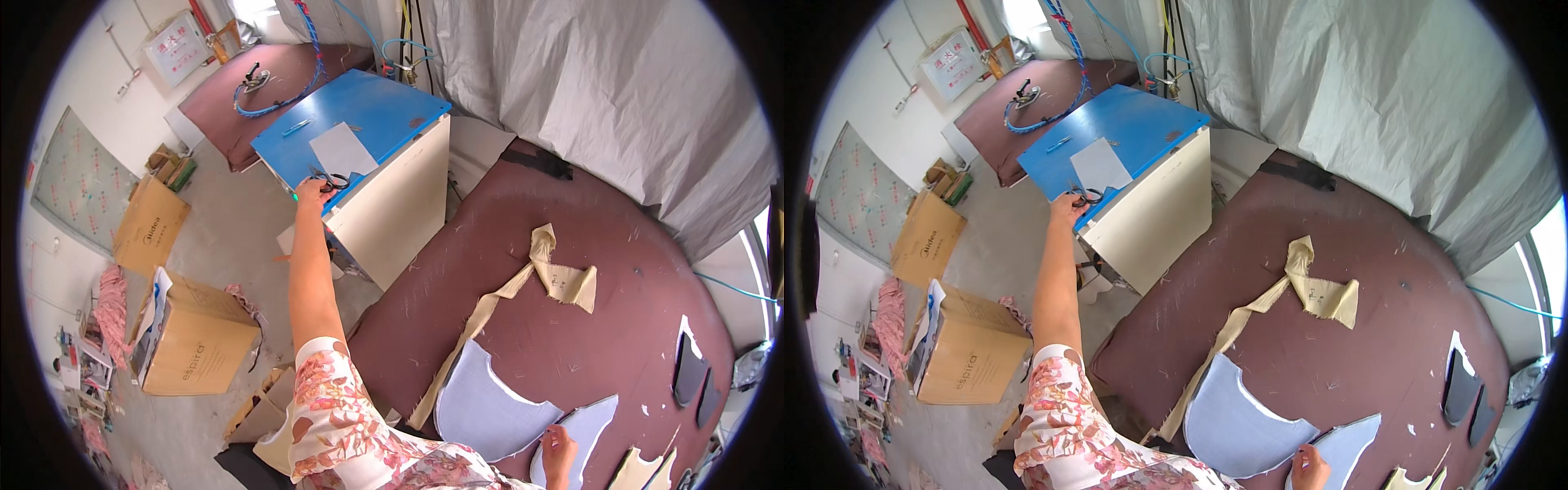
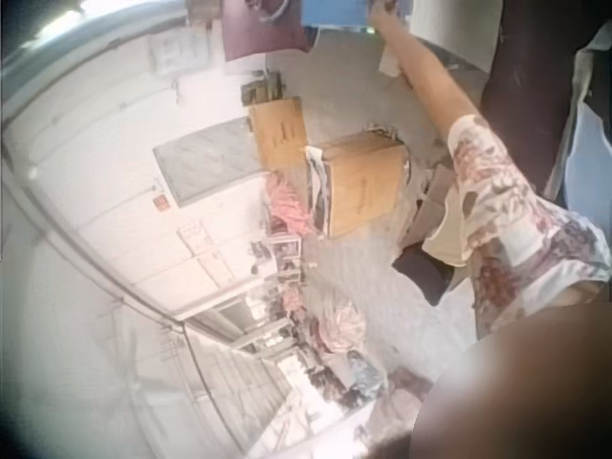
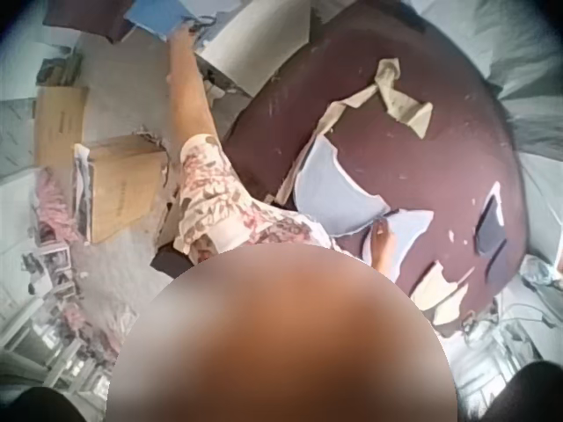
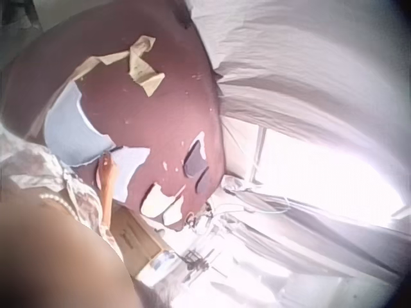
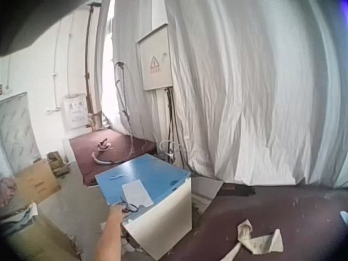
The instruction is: The person uses shears to trim the edges of several light-colored fabric pieces on a brown worktable. They handle each piece individually, cutting along the perimeter and then placing the trimmed pieces aside. The person also moves a stack of similar pieces from a cardboard box onto the table.
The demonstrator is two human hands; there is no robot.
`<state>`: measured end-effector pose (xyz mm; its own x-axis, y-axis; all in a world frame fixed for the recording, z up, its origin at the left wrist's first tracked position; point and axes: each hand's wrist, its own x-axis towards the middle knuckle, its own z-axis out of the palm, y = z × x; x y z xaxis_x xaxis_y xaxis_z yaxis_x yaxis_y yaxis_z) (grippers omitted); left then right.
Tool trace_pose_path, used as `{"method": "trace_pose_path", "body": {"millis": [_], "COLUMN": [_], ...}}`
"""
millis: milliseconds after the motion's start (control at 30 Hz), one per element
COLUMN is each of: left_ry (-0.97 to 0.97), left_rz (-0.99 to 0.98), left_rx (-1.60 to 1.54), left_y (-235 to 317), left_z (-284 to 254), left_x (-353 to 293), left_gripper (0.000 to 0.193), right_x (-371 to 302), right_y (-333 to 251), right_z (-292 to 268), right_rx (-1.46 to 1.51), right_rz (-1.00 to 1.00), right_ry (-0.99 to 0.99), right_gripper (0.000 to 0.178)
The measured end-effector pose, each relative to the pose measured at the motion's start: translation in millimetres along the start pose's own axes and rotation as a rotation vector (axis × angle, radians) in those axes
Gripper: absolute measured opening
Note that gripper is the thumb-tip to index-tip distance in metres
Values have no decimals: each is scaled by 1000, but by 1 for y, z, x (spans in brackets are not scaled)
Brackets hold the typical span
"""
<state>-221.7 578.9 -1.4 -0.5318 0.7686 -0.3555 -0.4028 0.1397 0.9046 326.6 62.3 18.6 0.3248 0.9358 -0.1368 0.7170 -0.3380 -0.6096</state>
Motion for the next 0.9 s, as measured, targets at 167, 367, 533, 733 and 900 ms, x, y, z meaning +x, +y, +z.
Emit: {"method": "trace_pose_path", "body": {"millis": [167,367,533,733,900], "left_ry": [274,171,-648,-831,-866], "left_rz": [301,974,-124,-139,-24], "left_rx": [549,903,299,647,569], "left_y": [0,-49,-101,-178,-154], "left_z": [1,-12,-48,-65,-36], "left_x": [12,-42,-259,-377,-434], "left_gripper": [40,32,28,43,33], "right_x": [11,5,-17,-54,-62], "right_y": [-40,-48,-23,4,17], "right_z": [6,25,40,47,64], "right_rx": [-106,-96,292,564,669], "right_rz": [57,19,323,609,668], "right_ry": [-21,93,111,91,49], "right_gripper": [14,12,18,24,51]}}
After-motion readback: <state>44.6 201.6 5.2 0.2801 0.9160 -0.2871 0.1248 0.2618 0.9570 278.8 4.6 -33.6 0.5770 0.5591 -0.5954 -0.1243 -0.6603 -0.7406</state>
